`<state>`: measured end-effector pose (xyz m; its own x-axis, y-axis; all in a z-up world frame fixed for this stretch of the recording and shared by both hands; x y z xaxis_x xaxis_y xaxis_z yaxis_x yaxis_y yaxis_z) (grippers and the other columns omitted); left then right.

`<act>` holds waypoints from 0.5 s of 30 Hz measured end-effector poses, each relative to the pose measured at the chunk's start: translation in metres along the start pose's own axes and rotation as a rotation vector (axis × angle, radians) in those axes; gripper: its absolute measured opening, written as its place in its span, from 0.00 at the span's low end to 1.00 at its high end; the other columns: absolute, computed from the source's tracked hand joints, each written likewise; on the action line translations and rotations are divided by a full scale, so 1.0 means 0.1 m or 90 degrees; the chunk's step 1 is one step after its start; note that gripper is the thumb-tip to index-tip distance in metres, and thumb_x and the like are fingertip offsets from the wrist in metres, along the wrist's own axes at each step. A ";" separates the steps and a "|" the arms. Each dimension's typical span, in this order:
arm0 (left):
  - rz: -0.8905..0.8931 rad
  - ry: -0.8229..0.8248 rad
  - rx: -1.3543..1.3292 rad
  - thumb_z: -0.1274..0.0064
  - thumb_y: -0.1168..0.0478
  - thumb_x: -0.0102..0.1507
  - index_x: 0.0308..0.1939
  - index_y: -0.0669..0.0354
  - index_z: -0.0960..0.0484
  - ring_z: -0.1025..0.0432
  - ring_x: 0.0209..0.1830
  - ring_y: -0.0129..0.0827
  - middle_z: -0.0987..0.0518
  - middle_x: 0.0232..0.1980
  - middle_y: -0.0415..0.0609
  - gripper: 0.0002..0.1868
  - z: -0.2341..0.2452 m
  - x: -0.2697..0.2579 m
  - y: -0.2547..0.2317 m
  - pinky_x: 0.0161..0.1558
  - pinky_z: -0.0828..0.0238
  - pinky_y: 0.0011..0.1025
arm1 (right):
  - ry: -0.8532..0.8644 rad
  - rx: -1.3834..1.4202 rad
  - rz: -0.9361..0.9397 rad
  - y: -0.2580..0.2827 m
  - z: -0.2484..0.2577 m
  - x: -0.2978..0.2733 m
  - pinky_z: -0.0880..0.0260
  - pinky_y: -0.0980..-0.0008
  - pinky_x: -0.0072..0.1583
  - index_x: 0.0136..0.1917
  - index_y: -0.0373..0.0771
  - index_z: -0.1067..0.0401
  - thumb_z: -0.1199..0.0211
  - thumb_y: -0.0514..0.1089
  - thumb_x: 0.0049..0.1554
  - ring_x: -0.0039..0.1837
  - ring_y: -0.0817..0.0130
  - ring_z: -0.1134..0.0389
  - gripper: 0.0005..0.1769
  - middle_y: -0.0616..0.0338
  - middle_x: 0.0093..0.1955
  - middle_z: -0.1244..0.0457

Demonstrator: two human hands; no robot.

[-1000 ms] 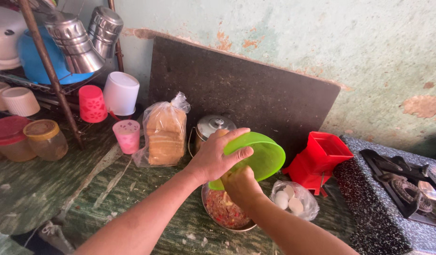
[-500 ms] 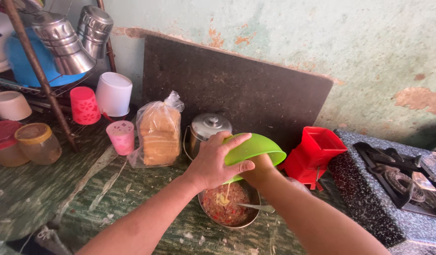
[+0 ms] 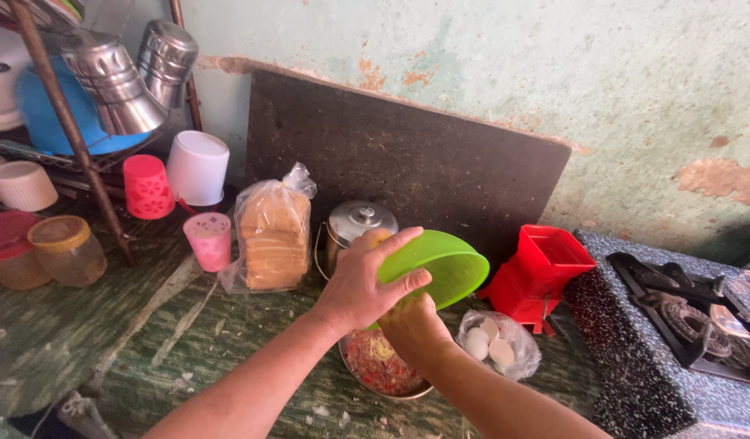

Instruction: The person cracks eggs one at a time into a green bowl, then whisks the eggs with a spoon. They pour the beaten eggs into a metal bowl of chopped vegetables and stir the mixture together by hand and with the spoon.

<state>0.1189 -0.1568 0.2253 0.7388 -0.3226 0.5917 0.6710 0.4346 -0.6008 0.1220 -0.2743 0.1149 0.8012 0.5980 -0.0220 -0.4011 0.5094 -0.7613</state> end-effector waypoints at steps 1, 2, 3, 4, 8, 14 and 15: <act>0.017 0.010 -0.006 0.62 0.22 0.60 0.72 0.39 0.29 0.29 0.61 0.38 0.25 0.59 0.49 0.45 -0.04 -0.03 0.02 0.67 0.41 0.46 | -0.015 -0.003 0.004 0.03 -0.04 -0.04 0.37 0.69 0.36 0.54 0.42 0.27 0.36 0.49 0.54 0.38 0.68 0.32 0.17 0.59 0.42 0.33; 0.021 -0.001 0.007 0.62 0.23 0.60 0.72 0.39 0.28 0.29 0.61 0.39 0.25 0.59 0.50 0.44 -0.02 -0.03 0.03 0.68 0.43 0.48 | 0.027 0.023 0.019 0.06 -0.10 -0.05 0.37 0.67 0.38 0.54 0.42 0.28 0.36 0.50 0.56 0.39 0.67 0.31 0.16 0.59 0.42 0.32; 0.024 -0.012 0.020 0.61 0.24 0.61 0.72 0.38 0.28 0.30 0.62 0.41 0.25 0.59 0.50 0.43 0.00 -0.04 0.05 0.68 0.44 0.50 | 0.070 0.050 0.033 0.10 -0.14 -0.09 0.37 0.66 0.40 0.55 0.42 0.30 0.37 0.50 0.58 0.40 0.66 0.31 0.15 0.59 0.41 0.32; 0.026 -0.023 0.032 0.60 0.24 0.61 0.72 0.38 0.28 0.30 0.62 0.43 0.25 0.59 0.51 0.42 0.02 -0.03 0.04 0.68 0.46 0.52 | 0.113 0.076 0.045 0.12 -0.17 -0.13 0.37 0.64 0.42 0.56 0.43 0.31 0.38 0.51 0.60 0.41 0.65 0.30 0.14 0.59 0.41 0.32; 0.040 -0.051 -0.050 0.59 0.22 0.59 0.74 0.37 0.31 0.28 0.61 0.42 0.26 0.61 0.51 0.45 0.23 0.10 0.10 0.65 0.35 0.49 | 0.133 0.117 0.087 0.09 -0.04 -0.29 0.33 0.60 0.44 0.57 0.48 0.34 0.38 0.49 0.60 0.47 0.62 0.31 0.14 0.59 0.46 0.33; 0.021 -0.028 0.003 0.58 0.22 0.59 0.73 0.37 0.29 0.26 0.61 0.42 0.23 0.58 0.51 0.44 0.24 0.02 0.08 0.67 0.35 0.48 | 0.148 0.258 -0.054 -0.44 0.05 -0.35 0.27 0.64 0.43 0.78 0.51 0.52 0.42 0.45 0.62 0.44 0.62 0.29 0.35 0.52 0.50 0.34; 0.031 -0.020 0.012 0.58 0.23 0.59 0.73 0.36 0.29 0.26 0.61 0.42 0.23 0.58 0.50 0.44 0.23 0.04 0.09 0.68 0.37 0.49 | 0.108 0.280 -0.087 -0.58 0.05 -0.39 0.27 0.64 0.42 0.80 0.53 0.56 0.43 0.43 0.62 0.43 0.63 0.28 0.39 0.52 0.50 0.34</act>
<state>0.1260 -0.1348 0.2349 0.7681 -0.2748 0.5784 0.6327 0.4648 -0.6194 0.1117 -0.3241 0.1626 0.9059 0.4171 -0.0734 -0.4074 0.8108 -0.4202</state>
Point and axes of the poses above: each hand's wrist, its own x-axis towards the middle knuckle, its own z-axis out of the back of the hand, y = z × x, the point moved 5 cm from there along x, towards the middle knuckle
